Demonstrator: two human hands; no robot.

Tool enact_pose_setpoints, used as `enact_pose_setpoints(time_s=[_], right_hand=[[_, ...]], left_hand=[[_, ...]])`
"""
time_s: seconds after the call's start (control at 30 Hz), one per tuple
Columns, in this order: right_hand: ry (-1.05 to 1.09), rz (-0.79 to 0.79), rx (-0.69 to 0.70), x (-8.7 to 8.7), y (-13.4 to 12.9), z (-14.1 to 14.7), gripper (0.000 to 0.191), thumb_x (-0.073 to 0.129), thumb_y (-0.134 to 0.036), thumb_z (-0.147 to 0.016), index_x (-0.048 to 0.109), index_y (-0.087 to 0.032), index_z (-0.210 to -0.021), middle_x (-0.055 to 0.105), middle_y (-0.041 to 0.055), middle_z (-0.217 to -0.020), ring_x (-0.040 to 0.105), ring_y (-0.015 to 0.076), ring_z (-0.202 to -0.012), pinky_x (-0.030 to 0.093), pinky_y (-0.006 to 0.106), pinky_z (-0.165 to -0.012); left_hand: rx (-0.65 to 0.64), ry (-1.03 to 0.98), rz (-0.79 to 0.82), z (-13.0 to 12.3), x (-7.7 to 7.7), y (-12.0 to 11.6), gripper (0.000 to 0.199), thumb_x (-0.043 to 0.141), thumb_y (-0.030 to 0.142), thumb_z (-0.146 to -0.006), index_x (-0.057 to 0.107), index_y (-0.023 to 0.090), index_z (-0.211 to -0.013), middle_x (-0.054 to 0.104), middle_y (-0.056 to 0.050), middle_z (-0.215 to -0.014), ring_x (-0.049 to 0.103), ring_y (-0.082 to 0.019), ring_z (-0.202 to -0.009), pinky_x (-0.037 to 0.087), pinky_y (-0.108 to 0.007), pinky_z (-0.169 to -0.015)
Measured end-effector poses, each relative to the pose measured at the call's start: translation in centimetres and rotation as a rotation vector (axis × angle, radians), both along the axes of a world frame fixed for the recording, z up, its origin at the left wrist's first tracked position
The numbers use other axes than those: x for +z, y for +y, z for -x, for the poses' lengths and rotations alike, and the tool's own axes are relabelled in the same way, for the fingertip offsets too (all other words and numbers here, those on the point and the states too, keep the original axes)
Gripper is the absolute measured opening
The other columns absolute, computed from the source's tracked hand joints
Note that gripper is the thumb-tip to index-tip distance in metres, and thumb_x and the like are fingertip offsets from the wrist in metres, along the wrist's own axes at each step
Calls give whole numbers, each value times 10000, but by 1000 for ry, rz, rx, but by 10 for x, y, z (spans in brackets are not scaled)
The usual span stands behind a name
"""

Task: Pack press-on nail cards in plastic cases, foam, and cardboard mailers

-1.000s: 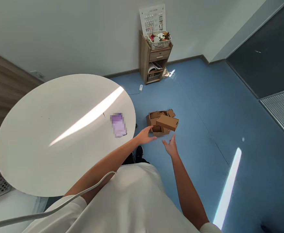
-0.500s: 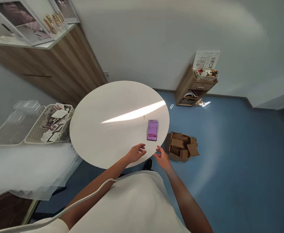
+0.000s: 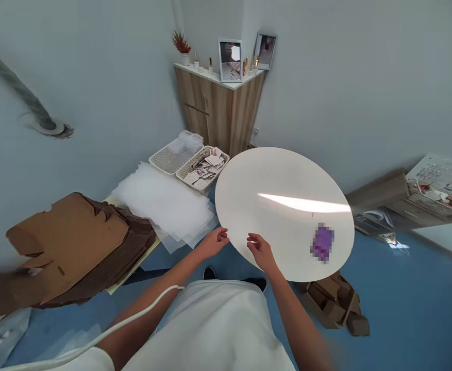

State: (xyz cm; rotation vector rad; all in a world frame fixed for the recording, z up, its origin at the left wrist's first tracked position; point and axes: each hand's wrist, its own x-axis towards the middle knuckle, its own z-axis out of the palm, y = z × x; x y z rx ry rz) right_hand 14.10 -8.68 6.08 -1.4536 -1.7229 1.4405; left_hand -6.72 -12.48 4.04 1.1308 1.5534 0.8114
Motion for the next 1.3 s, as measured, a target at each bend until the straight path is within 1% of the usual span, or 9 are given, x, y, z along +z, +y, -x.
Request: enact_pose_setpoints(time_s=[0.1,0.23,0.37,0.53,0.67,0.87,1.03,1.17,1.3], right_hand=[[2,5,81,8,7,46,361,519,-357,-745,550,-217,-1076,623,61,-983,598,149,-749,474,315,-688],[22,13,175,13,19,94,346,537,-341,-734,561,-223,-1059,627,50,-963,603,141,-742,475,304,-685],[38,26,257,13,37,130,343,547,-347,-727,573,-219,-1045,630,52,-956,598,140,-735,478,306,-686],[55,59,279,4,73,169,346,551,-341,-719,573,-213,-1040,630,57,-964,589,155,-786,473,321,-716],[60,86,210,-8,108,201,331,555,-343,-703,586,-214,-1006,624,59,-992,579,179,-874,467,332,-751],[101,169,95,-27,156,248,448,557,-360,-698,530,-205,-1117,580,83,-1092,546,203,-993,458,348,-808],[181,247,42,-42,188,278,560,572,-337,-693,425,-233,-1224,404,73,-1314,440,205,-1152,420,348,-899],[199,322,19,-54,202,290,612,577,-323,-692,370,-251,-1263,356,59,-1349,401,207,-1190,389,366,-944],[217,380,-16,-62,207,297,645,584,-330,-686,345,-250,-1280,346,58,-1354,376,207,-1210,365,371,-972]], left_hand=[[114,-6,-10,39,2,-13,473,572,394,-693,532,141,-1091,602,-117,-1028,592,-187,-836,473,-318,-745],[242,-34,-29,79,0,-19,472,595,404,-668,545,152,-1063,608,-107,-998,596,-182,-793,479,-318,-702],[327,-52,-45,105,-6,-15,442,618,399,-650,565,170,-1024,619,-90,-959,597,-174,-758,478,-318,-689],[340,-42,-36,132,-10,2,418,600,384,-679,554,192,-1048,619,-82,-974,602,-166,-760,474,-309,-683],[334,-4,-32,159,-6,32,412,591,384,-695,548,205,-1063,619,-84,-1000,609,-176,-814,472,-293,-680],[287,204,52,200,-4,103,397,557,370,-722,541,198,-1079,606,-84,-1064,590,-198,-914,480,-295,-699],[271,328,100,224,-15,159,408,534,350,-741,533,181,-1113,586,-91,-1107,558,-207,-987,484,-292,-734],[216,354,149,235,-26,196,431,491,291,-764,505,151,-1172,583,-91,-1129,546,-203,-1023,468,-293,-804],[152,429,209,242,-36,224,447,433,189,-769,483,157,-1212,564,-63,-1178,529,-192,-1059,408,-293,-913]])
